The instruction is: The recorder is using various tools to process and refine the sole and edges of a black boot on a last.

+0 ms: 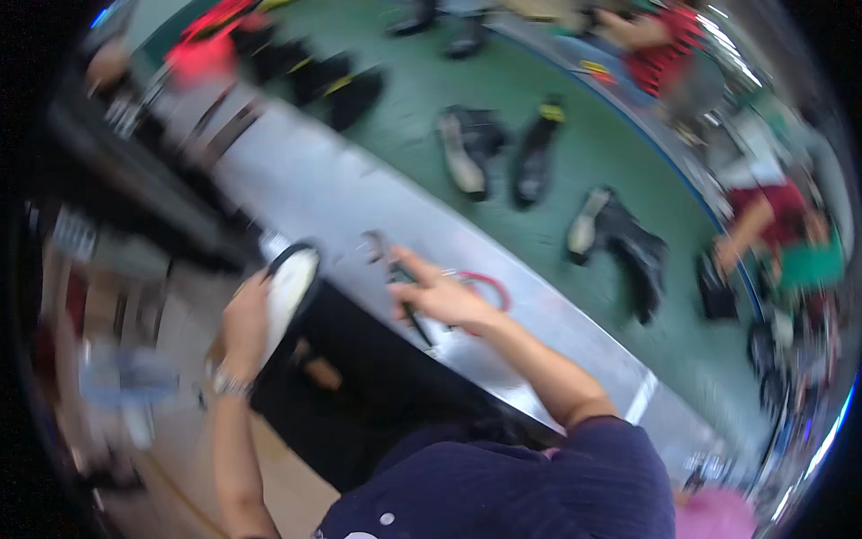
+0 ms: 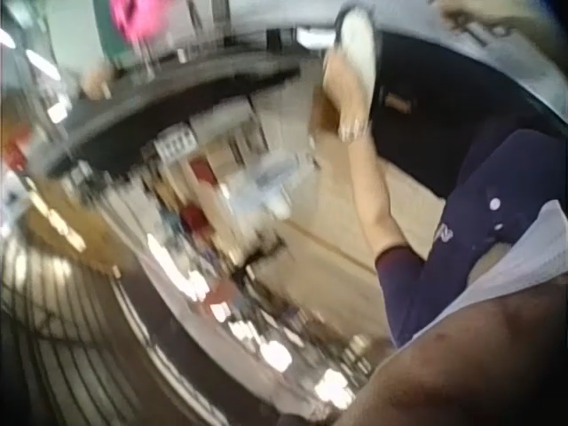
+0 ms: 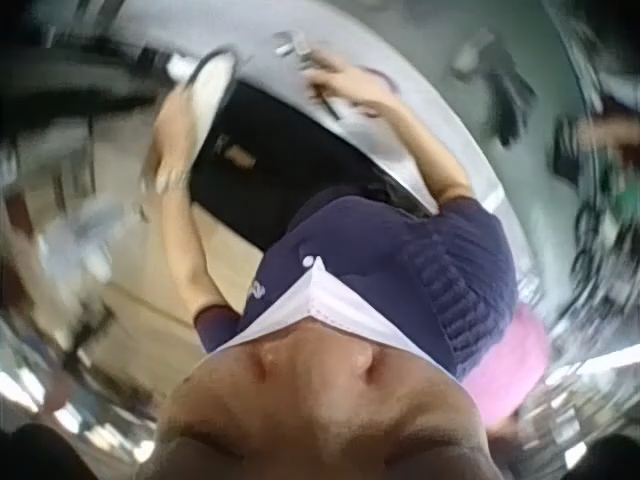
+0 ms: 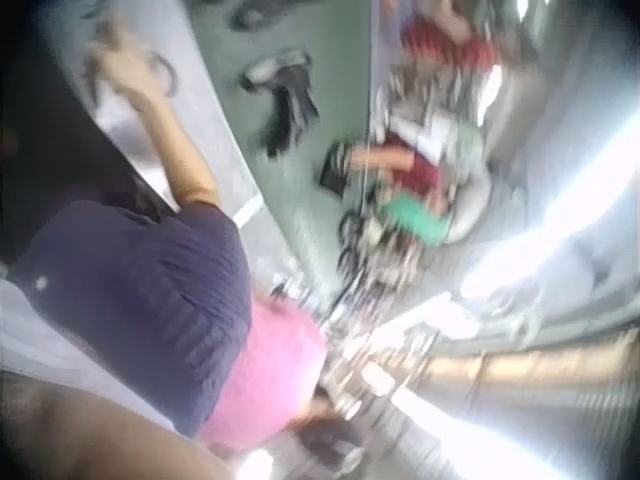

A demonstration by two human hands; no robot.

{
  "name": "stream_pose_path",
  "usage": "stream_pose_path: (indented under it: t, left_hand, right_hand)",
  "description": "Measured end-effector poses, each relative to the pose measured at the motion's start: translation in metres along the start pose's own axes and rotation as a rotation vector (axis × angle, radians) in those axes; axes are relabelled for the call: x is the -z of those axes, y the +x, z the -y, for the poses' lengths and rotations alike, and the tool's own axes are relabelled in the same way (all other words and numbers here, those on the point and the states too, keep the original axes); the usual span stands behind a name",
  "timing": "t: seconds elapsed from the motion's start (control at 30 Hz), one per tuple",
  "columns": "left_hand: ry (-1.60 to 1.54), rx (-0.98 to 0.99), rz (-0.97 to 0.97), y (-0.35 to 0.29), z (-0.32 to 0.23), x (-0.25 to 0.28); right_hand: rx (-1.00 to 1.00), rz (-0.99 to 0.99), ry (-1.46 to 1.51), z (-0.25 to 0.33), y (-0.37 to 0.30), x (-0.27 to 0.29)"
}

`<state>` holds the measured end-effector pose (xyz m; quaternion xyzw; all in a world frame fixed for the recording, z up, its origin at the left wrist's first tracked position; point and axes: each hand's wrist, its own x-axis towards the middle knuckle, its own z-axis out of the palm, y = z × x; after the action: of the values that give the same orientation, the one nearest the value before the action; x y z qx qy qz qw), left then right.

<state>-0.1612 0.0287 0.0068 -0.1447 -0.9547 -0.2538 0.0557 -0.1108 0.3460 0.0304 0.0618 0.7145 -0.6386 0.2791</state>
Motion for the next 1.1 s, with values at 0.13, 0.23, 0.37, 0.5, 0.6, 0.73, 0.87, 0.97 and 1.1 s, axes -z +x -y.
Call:
stream_pose_path:
  t: [0.13,0.23,0.37,0.5,0.6,0.73,0.87,0.97,1.1]
  left_hand:
    - [0.112,0.003,-0.096,0.007,-0.018,-0.009]
    - [0.056,0.157,-0.082,0.004,-0.002,0.0]
    - [-0.299,0.396,0.142,0.009,0.002,0.028]
    - [-0.392,0.257,0.235,-0.027,-0.028,0.032]
    - [-0.098,0.211,-0.102,-0.048,-0.051,0.001]
    - [-0.101,0.182,-0.211,-0.051,-0.059,-0.003]
    - [-0.074,0.129,-0.256,-0.057,-0.054,-0.016]
    - [-0.054,0.116,-0.292,-0.056,-0.047,-0.017]
    - [-0.078,0.14,-0.393,-0.077,-0.037,-0.019]
  right_hand:
    - [-0.045,0.263,-0.007,0.035,-0.003,-0.018]
    - [-0.033,0.428,-0.099,0.055,0.011,-0.045]
    - [-0.05,0.452,-0.116,0.065,0.03,-0.056]
    - [-0.059,0.538,-0.587,0.107,0.058,-0.059]
    - [-0.237,0.611,-0.656,0.142,0.064,-0.07]
    - [-0.051,0.399,-0.61,0.099,0.039,-0.069]
    - [0.31,0.32,-0.725,0.044,0.037,-0.064]
    - [0.333,0.311,-0.801,0.045,0.042,-0.067]
    - [0.253,0.384,-0.851,0.052,0.046,-0.083]
